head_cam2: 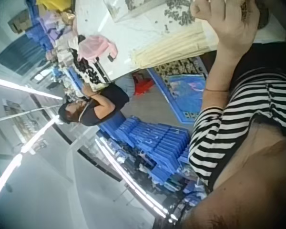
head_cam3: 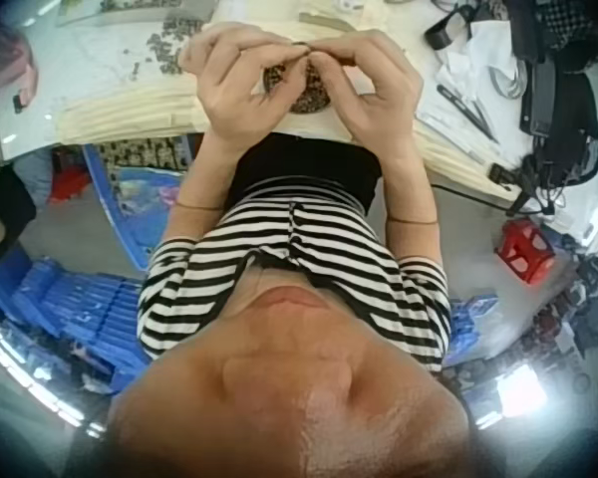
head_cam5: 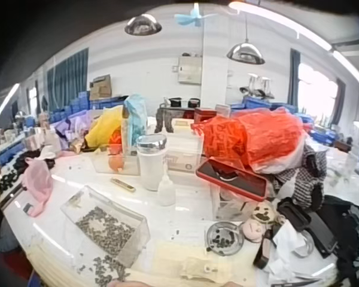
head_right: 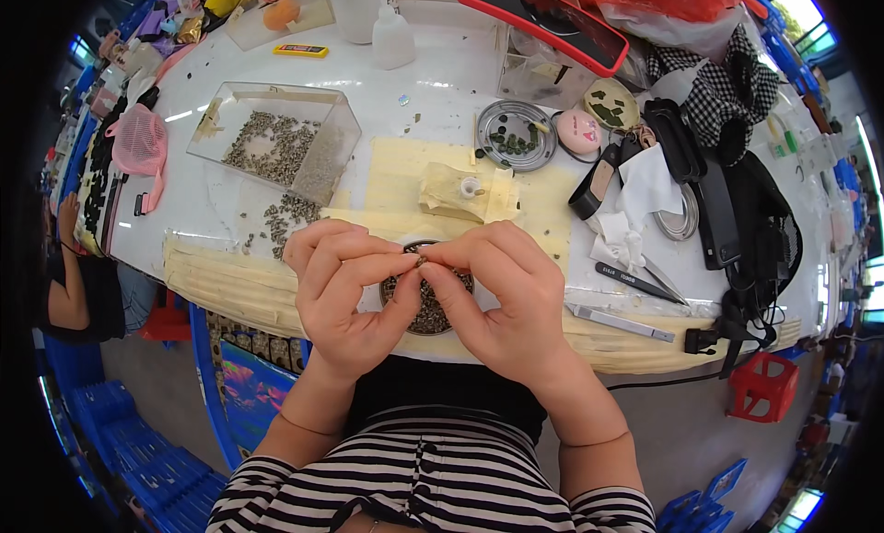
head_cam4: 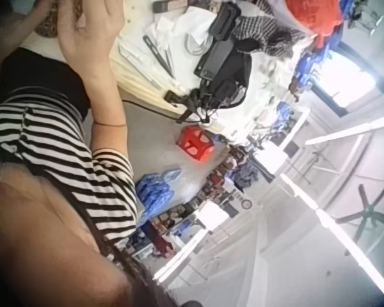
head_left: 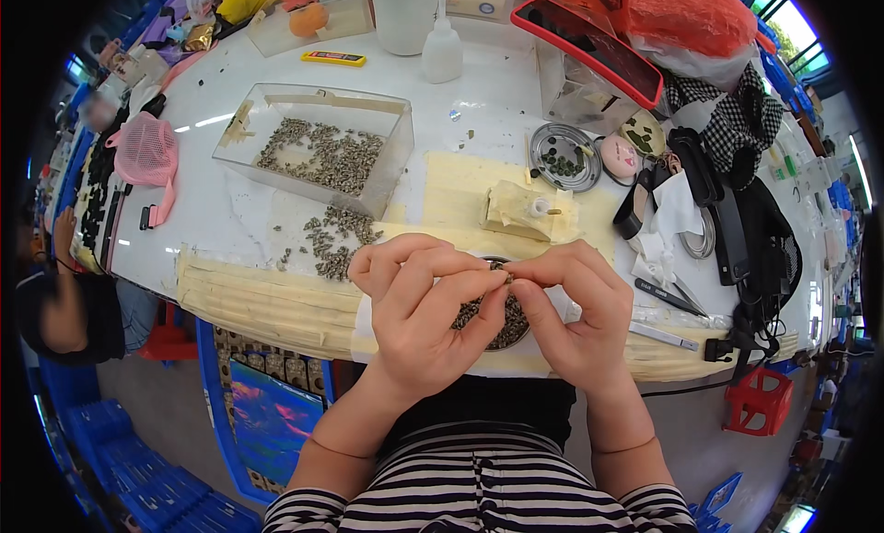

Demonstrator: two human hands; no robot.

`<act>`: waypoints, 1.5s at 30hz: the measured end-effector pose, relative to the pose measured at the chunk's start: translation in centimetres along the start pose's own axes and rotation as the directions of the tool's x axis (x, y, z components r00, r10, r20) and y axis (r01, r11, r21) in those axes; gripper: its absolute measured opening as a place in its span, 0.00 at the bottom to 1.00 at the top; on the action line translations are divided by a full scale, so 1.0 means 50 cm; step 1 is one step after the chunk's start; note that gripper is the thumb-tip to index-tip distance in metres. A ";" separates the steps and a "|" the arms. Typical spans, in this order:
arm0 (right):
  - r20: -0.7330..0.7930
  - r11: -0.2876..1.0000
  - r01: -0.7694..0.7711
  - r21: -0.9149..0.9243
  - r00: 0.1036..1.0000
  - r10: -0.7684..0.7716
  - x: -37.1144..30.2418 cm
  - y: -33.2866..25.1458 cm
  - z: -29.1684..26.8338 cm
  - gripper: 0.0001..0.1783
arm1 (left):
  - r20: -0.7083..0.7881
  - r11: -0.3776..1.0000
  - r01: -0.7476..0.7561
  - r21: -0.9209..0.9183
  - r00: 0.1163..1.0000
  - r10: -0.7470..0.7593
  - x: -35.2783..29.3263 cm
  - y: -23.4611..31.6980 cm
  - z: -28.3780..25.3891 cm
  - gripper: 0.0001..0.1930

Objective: Assembling tiny components onto a plastic part by hand at a factory workbench.

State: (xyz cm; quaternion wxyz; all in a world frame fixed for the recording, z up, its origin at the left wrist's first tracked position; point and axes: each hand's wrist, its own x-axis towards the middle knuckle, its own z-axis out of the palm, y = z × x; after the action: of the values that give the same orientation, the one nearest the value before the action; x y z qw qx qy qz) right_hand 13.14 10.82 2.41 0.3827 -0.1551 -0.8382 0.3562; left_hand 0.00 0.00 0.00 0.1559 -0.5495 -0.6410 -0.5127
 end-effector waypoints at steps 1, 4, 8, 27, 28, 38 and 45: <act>-0.006 1.000 -0.005 0.004 1.000 0.005 0.000 0.000 0.000 0.08 | 0.012 1.000 0.000 0.004 1.000 0.000 0.001 0.002 -0.002 0.12; -0.033 1.000 0.022 0.004 0.999 -0.021 -0.001 0.002 0.001 0.09 | 0.022 0.999 0.000 0.033 1.000 -0.001 0.003 0.004 -0.004 0.12; -0.030 0.989 0.145 -0.034 0.989 -0.146 0.003 -0.004 0.001 0.11 | -0.014 0.999 0.023 0.032 1.000 -0.023 0.000 -0.004 0.004 0.12; -0.007 0.998 0.048 -0.035 0.999 -0.048 0.000 0.006 0.008 0.08 | 0.009 0.999 0.020 0.045 1.000 -0.020 0.001 0.001 -0.001 0.12; -0.027 0.997 0.060 -0.054 0.998 -0.062 0.001 0.004 0.009 0.08 | -0.002 0.999 0.024 0.040 1.000 -0.024 -0.001 -0.002 0.002 0.11; -0.067 0.989 0.115 -0.091 0.990 -0.121 0.000 0.005 0.009 0.12 | -0.016 0.998 0.050 0.027 0.999 -0.050 -0.003 -0.007 0.004 0.11; -0.085 0.991 0.104 -0.085 0.990 -0.111 -0.002 0.005 0.007 0.12 | -0.016 0.998 0.054 0.017 0.998 -0.054 -0.002 -0.006 0.005 0.11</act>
State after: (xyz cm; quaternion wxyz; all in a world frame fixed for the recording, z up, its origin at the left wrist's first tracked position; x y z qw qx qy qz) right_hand 12.93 10.80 2.02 0.4320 -0.1408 -0.8409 0.2939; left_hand -0.14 0.20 -0.30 0.1517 -0.5267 -0.6590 -0.5151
